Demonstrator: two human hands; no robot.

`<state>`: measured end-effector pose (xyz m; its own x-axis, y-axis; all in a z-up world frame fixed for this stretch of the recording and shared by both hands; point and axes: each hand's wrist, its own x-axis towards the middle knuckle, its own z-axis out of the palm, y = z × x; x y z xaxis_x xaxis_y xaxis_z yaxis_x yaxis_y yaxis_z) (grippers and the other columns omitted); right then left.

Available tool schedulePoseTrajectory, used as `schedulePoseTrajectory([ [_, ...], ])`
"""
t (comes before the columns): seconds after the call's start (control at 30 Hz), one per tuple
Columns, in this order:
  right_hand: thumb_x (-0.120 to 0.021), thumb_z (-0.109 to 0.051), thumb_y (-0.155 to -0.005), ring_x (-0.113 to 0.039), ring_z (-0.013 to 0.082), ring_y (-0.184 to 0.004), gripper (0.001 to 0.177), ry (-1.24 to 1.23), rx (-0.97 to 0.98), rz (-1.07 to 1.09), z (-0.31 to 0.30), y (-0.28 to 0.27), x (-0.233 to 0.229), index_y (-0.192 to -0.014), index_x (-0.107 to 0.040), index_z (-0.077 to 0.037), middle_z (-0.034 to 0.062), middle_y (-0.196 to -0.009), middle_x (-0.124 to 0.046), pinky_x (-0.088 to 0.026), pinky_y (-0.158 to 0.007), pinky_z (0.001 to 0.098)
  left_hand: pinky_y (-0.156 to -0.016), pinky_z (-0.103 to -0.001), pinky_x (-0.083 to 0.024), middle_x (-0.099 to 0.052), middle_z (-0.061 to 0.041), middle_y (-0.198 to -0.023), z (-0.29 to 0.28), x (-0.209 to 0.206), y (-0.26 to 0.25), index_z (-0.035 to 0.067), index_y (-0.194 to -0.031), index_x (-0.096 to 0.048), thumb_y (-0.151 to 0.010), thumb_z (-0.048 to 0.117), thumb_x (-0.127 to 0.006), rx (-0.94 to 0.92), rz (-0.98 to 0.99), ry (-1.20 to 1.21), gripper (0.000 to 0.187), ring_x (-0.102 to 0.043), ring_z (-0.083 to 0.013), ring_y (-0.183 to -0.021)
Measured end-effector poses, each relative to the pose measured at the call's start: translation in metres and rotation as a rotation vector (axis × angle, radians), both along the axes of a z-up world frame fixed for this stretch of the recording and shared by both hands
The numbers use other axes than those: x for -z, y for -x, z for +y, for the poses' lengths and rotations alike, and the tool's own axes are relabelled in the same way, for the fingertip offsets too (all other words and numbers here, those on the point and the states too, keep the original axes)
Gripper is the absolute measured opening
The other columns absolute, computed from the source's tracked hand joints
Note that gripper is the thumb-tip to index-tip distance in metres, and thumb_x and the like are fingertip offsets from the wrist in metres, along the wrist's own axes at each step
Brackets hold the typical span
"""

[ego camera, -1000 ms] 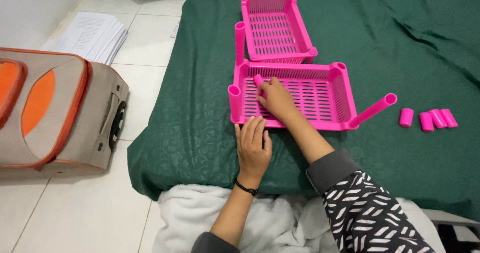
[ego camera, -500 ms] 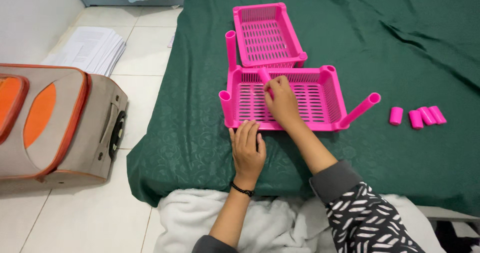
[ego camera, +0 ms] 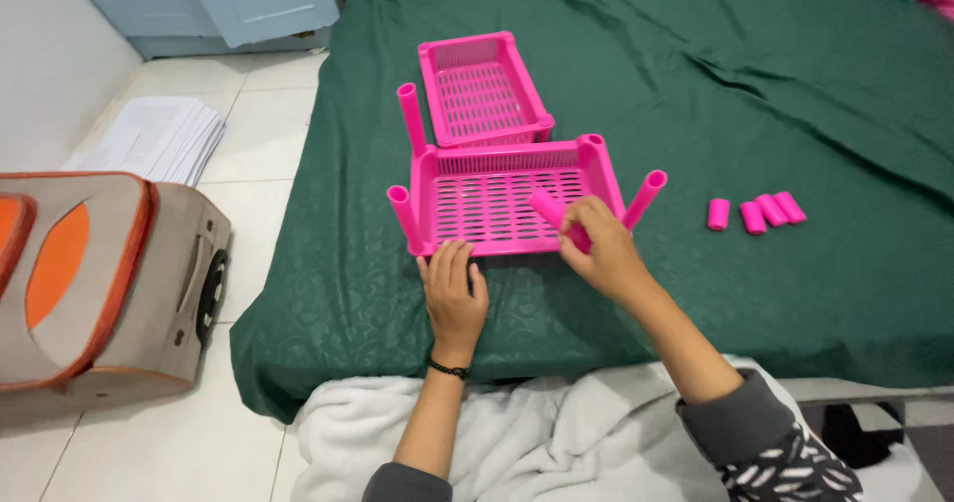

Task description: The person assembles a two-tier pink plastic storage basket by inserting cylindrical connectors into the corner holes of two basket trays. They connect the trays vertically and then attach the remaining connectors to form the handles and base supports.

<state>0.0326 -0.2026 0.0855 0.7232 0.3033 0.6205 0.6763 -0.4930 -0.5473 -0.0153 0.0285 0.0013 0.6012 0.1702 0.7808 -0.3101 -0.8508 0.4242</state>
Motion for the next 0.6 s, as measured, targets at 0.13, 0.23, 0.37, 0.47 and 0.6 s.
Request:
schedulePoseTrajectory([
  [0.13,-0.07,0.0,-0.086,-0.058,0.013,-0.08,0.027,-0.238,-0.022,0.06,-0.055,0.019,0.025,-0.107,-0.054,-0.006,0.0053,-0.094,-0.059,-0.049,-0.071,0.0258,-0.122,-0.059,-0.028,-0.064,-0.011,-0.131,0.001,0.0,0.0,0.006,-0.126,-0.064,-0.092,0.009,-0.064,0.007,-0.005,-0.003,0.034,-0.056,-0.0311,-0.132],
  [0.23,-0.067,0.002,-0.096,-0.059,0.0101,-0.089,0.031,-0.582,-0.03,0.066,-0.093,0.022,0.044,-0.12,-0.05,-0.007,0.0044,-0.108,-0.057,-0.051,-0.075,0.025,-0.122,-0.06,-0.028,-0.063,-0.011,-0.131,0.002,0.001,0.0,0.005,-0.126,-0.064,-0.092,0.008,-0.064,0.022,0.004,-0.004,0.034,-0.055,-0.0312,-0.132],
  [0.37,-0.063,-0.004,-0.099,-0.061,0.0105,-0.071,0.033,-0.791,0.077,0.163,-0.131,-0.002,0.056,-0.127,-0.048,-0.008,0.0061,-0.101,-0.066,-0.049,-0.06,0.0245,-0.121,-0.06,-0.029,-0.062,-0.011,-0.132,0.001,0.001,0.002,0.005,-0.126,-0.064,-0.091,0.008,-0.065,0.027,0.009,0.0,0.035,-0.055,-0.032,-0.132],
  [0.47,-0.063,-0.008,-0.098,-0.059,0.0092,-0.064,0.032,-0.791,0.218,0.301,-0.135,-0.032,0.068,-0.128,-0.054,-0.006,0.0049,-0.093,-0.067,-0.046,-0.053,0.0241,-0.121,-0.06,-0.03,-0.062,-0.012,-0.132,0.001,0.0,0.002,0.004,-0.127,-0.064,-0.091,0.008,-0.065,0.029,0.012,-0.006,0.036,-0.055,-0.0328,-0.133],
  [0.6,-0.065,-0.015,-0.097,-0.058,0.0067,-0.058,0.023,-0.75,0.238,0.447,-0.122,-0.073,0.089,-0.118,-0.064,-0.006,0.0014,-0.083,-0.067,-0.045,-0.048,0.023,-0.121,-0.059,-0.031,-0.062,-0.012,-0.133,0.0,0.0,0.003,0.003,-0.127,-0.064,-0.091,0.007,-0.064,0.033,0.013,-0.005,0.036,-0.055,-0.033,-0.133],
])
